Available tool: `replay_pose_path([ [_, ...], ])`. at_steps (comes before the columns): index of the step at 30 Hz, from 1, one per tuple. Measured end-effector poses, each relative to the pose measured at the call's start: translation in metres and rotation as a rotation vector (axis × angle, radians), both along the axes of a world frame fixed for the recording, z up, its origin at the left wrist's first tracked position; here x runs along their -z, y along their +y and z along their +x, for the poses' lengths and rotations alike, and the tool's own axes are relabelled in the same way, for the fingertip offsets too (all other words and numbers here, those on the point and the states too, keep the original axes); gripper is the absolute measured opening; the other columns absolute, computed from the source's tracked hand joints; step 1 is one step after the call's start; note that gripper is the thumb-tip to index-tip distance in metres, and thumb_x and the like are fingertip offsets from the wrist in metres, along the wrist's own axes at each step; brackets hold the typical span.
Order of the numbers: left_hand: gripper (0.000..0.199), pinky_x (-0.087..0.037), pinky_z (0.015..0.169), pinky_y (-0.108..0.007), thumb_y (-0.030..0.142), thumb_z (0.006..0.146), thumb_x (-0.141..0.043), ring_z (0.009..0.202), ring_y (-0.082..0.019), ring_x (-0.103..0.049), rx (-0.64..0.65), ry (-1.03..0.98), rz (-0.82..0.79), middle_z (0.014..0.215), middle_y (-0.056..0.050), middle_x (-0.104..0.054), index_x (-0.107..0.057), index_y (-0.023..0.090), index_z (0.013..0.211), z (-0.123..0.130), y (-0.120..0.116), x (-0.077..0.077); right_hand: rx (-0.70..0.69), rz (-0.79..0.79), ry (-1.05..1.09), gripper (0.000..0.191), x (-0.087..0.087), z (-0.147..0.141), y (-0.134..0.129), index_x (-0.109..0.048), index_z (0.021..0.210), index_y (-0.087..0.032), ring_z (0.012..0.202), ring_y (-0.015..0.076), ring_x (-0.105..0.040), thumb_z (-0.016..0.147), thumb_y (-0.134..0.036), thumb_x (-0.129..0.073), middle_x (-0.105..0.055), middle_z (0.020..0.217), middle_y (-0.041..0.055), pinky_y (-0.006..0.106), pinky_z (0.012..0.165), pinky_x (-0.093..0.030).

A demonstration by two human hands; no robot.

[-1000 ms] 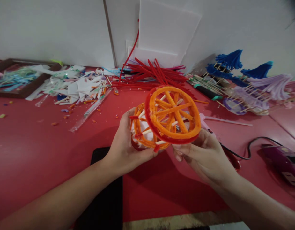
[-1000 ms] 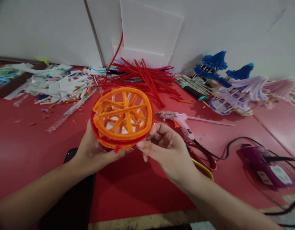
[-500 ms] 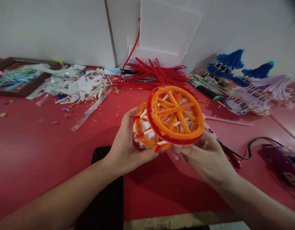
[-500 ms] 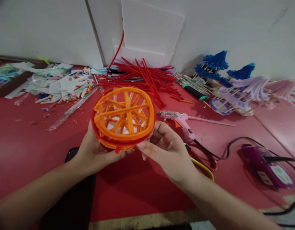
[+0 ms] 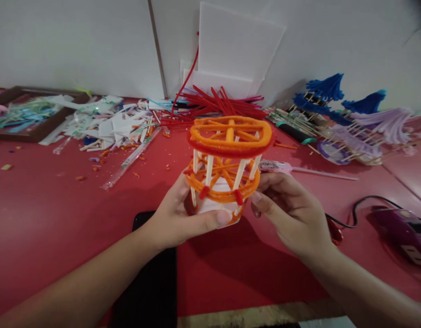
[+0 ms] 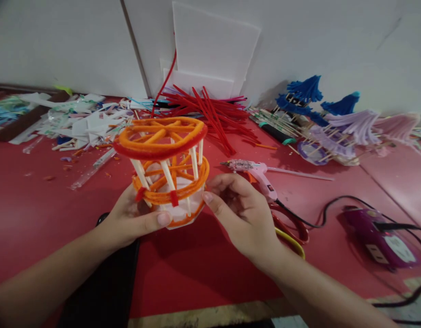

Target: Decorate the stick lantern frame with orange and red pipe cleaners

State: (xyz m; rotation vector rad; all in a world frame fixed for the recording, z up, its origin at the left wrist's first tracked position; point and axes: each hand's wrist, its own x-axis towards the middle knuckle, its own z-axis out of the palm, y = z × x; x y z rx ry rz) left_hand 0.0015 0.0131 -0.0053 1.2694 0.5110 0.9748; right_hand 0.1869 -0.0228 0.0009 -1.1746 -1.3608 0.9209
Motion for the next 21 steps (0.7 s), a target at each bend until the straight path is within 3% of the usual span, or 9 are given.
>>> replay_pose_path([
  [3, 0.046, -0.054, 0.093, -0.042, 0.028, 0.072, -0.077, 0.111, -0.031, -0.064, 0.010, -0.028, -0.150, 0.121, -0.009, -0.068, -0.057, 0.022, 0.113, 0.000, -0.001, 0.002, 0.048, 0.046, -0.114, 0.014, -0.001, 0.013, 0.005, -0.059, 0.088, -0.023, 0.059, 0.0108, -0.056, 0.080, -0.031, -0.066, -0.063, 0.078, -0.0003, 0.023, 0.051, -0.047],
  [5, 0.050, -0.053, 0.094, -0.044, 0.032, 0.071, -0.077, 0.111, -0.033, -0.064, 0.005, -0.050, -0.219, 0.123, -0.010, -0.067, -0.056, 0.021, 0.116, 0.000, 0.000, 0.003, 0.157, 0.037, -0.345, 0.018, -0.004, 0.031, 0.012, -0.060, 0.091, -0.023, 0.066, 0.0141, -0.059, 0.080, -0.036, -0.064, -0.064, 0.083, 0.0020, 0.027, 0.057, -0.048],
  [8, 0.056, -0.049, 0.099, -0.049, 0.043, 0.071, -0.075, 0.116, -0.035, -0.060, -0.017, -0.123, -0.250, 0.123, -0.011, -0.066, -0.057, 0.022, 0.120, -0.002, 0.003, 0.005, 0.371, -0.163, -0.925, 0.021, -0.008, 0.063, 0.027, -0.063, 0.090, -0.019, 0.069, 0.0197, -0.060, 0.079, -0.037, -0.062, -0.066, 0.084, 0.0076, 0.033, 0.062, -0.045],
  [10, 0.062, -0.046, 0.102, -0.052, 0.052, 0.069, -0.074, 0.120, -0.037, -0.057, -0.010, -0.176, -0.238, 0.121, -0.011, -0.066, -0.058, 0.022, 0.122, -0.004, 0.005, 0.005, 0.357, -0.374, -1.129, 0.028, -0.009, 0.080, 0.036, -0.064, 0.096, -0.014, 0.071, 0.0230, -0.062, 0.082, -0.038, -0.058, -0.068, 0.087, 0.0124, 0.034, 0.063, -0.044],
  [13, 0.070, -0.044, 0.104, -0.052, 0.055, 0.064, -0.077, 0.121, -0.037, -0.056, -0.007, -0.214, -0.214, 0.115, -0.011, -0.069, -0.059, 0.023, 0.124, -0.007, 0.008, 0.006, 0.316, -0.513, -1.177, 0.031, -0.009, 0.090, 0.041, -0.063, 0.097, -0.012, 0.075, 0.0242, -0.065, 0.085, -0.039, -0.054, -0.070, 0.089, 0.0148, 0.032, 0.063, -0.043],
  [18, 0.075, -0.045, 0.104, -0.049, 0.047, 0.062, -0.082, 0.121, -0.035, -0.057, -0.023, -0.208, -0.216, 0.110, -0.010, -0.072, -0.056, 0.025, 0.129, -0.007, 0.009, 0.009, 0.163, -0.534, -1.217, 0.027, -0.009, 0.093, 0.040, -0.062, 0.069, -0.020, 0.065, 0.0228, -0.061, 0.087, -0.034, -0.047, -0.068, 0.069, 0.0091, 0.032, 0.059, -0.036],
  [21, 0.072, -0.049, 0.101, -0.045, 0.043, 0.063, -0.082, 0.119, -0.033, -0.058, -0.031, -0.166, -0.252, 0.110, -0.010, -0.072, -0.057, 0.025, 0.128, -0.006, 0.009, 0.008, 0.122, -0.500, -1.169, 0.027, -0.006, 0.095, 0.042, -0.056, 0.060, -0.021, 0.064, 0.0213, -0.059, 0.085, -0.027, -0.048, -0.066, 0.068, 0.0081, 0.032, 0.061, -0.036],
])
